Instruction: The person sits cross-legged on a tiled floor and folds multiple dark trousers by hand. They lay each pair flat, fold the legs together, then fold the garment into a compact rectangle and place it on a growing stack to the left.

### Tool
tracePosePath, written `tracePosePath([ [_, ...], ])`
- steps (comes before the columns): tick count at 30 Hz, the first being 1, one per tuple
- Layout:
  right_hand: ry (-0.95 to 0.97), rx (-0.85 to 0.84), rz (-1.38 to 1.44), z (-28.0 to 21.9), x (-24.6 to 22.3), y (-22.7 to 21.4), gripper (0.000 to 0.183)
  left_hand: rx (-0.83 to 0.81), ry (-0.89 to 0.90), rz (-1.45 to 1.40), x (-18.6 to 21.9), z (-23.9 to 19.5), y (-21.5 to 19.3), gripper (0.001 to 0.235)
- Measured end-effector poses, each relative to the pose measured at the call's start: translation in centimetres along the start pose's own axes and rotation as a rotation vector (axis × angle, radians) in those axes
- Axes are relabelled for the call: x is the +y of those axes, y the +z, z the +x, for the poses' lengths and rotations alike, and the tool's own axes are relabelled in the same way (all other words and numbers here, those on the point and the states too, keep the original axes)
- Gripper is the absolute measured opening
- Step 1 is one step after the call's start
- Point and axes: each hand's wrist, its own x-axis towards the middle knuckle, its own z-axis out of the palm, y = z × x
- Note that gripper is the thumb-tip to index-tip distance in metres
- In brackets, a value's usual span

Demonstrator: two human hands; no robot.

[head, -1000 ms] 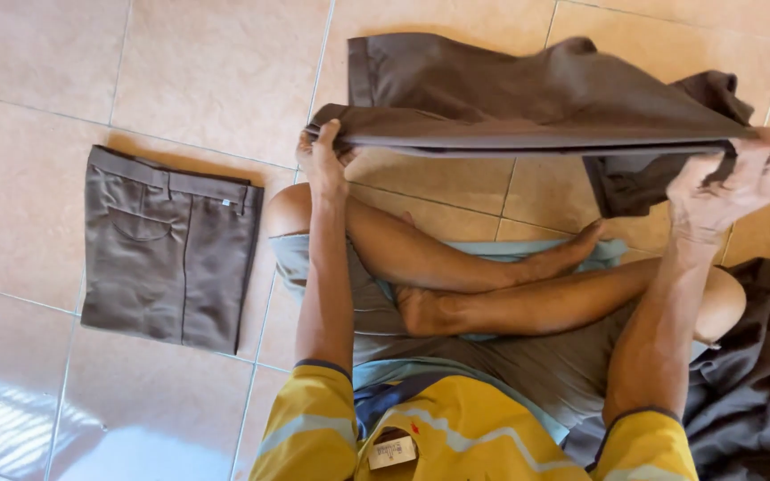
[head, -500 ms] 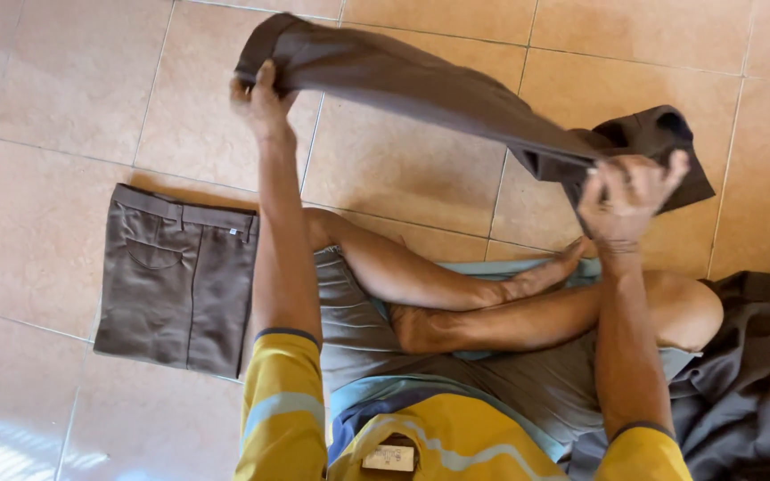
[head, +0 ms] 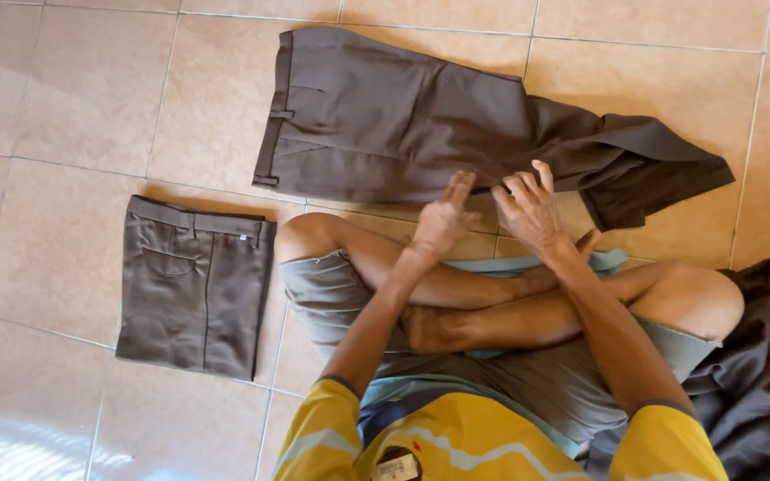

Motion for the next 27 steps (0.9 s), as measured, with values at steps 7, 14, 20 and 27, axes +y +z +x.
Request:
tracePosePath([
  [7, 0.106, 0.021, -0.058, -0.3, 0.9, -1.3, 0.007, 0.142, 0.222, 0.477, -3.4, 2.0, 6.2, 0.043],
  [14, 0.313, -0.091, -0.094, 3.1, 2.4, -5.0, 0.022, 0.267, 0.322, 0.619, -2.1, 7.1, -11.6, 0.022],
  [20, 0.485, -0.803, -0.177, -7.0, 8.3, -1.3, 0.027, 0.506, 0.124, 0.498, -7.5, 7.0, -19.1, 0.024],
  [27, 0.684, -0.637, 0.116, -8.2, 9.0, 1.0, 0.019, 0.481, -0.075, 0.444, -16.8, 1.6, -19.4, 0.021],
])
